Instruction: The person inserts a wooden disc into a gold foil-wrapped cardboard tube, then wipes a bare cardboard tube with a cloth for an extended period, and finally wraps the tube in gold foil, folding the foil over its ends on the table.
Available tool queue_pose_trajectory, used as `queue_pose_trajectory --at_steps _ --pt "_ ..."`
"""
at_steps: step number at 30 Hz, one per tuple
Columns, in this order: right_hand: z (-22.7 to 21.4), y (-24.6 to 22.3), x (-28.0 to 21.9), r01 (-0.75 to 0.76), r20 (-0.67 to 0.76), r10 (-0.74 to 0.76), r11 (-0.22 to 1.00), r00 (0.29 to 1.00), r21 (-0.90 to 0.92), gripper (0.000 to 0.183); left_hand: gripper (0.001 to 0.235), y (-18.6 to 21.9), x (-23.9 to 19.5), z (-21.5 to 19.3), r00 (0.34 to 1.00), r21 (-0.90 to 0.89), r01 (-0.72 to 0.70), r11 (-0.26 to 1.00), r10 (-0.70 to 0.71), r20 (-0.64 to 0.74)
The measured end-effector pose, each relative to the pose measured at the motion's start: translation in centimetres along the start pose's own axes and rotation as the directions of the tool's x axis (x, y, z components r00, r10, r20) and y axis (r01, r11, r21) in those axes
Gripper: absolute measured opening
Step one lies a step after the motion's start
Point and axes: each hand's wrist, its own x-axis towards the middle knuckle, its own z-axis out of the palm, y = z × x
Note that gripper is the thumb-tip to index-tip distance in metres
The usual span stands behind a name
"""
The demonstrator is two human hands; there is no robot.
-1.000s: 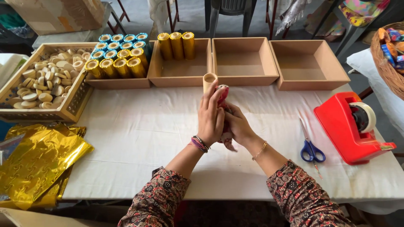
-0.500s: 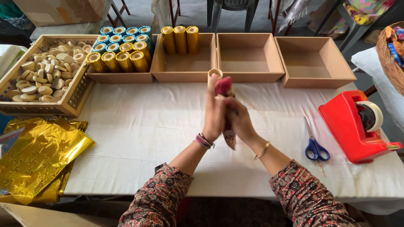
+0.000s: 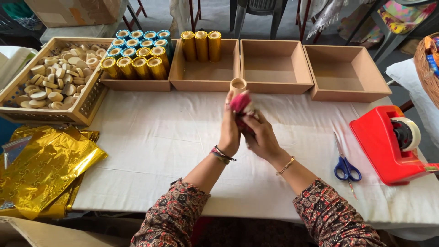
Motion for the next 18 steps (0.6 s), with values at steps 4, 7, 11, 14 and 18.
queue_pose_trajectory --at_steps 4,7,11,14,18 --pt "0.2 0.6 -0.5 -0.365 0.181 0.320 0.741 0.930 0.563 0.027 0.049 -1.1 0.1 -0.8 0.987 0.253 -0.138 0.957 0.155 -0.046" --pt "0.2 2.1 -0.1 -0.367 0.128 0.374 0.686 0.918 0.629 0.024 0.041 2.9 -1.9 1.3 0.925 0.644 -0.361 0.675 0.347 0.155" --pt "0.5 1.8 -0.4 -0.296 0.054 0.309 0.827 0.950 0.478 0.023 0.041 3.3 -1.1 1.7 0.945 0.424 -0.325 0.845 0.307 0.113" --pt "0.2 -1.9 0.5 0.277 -0.066 -0.317 0.899 0.946 -0.339 0.015 0.045 0.0 0.2 -0.6 0.944 -0.187 0.253 0.949 -0.284 -0.164" --pt "0.3 0.9 0.0 -0.123 -0.077 0.136 0.980 0.988 0.157 0.021 0.048 -0.1 -0.7 -0.1 0.990 0.135 -0.091 0.987 0.074 0.122"
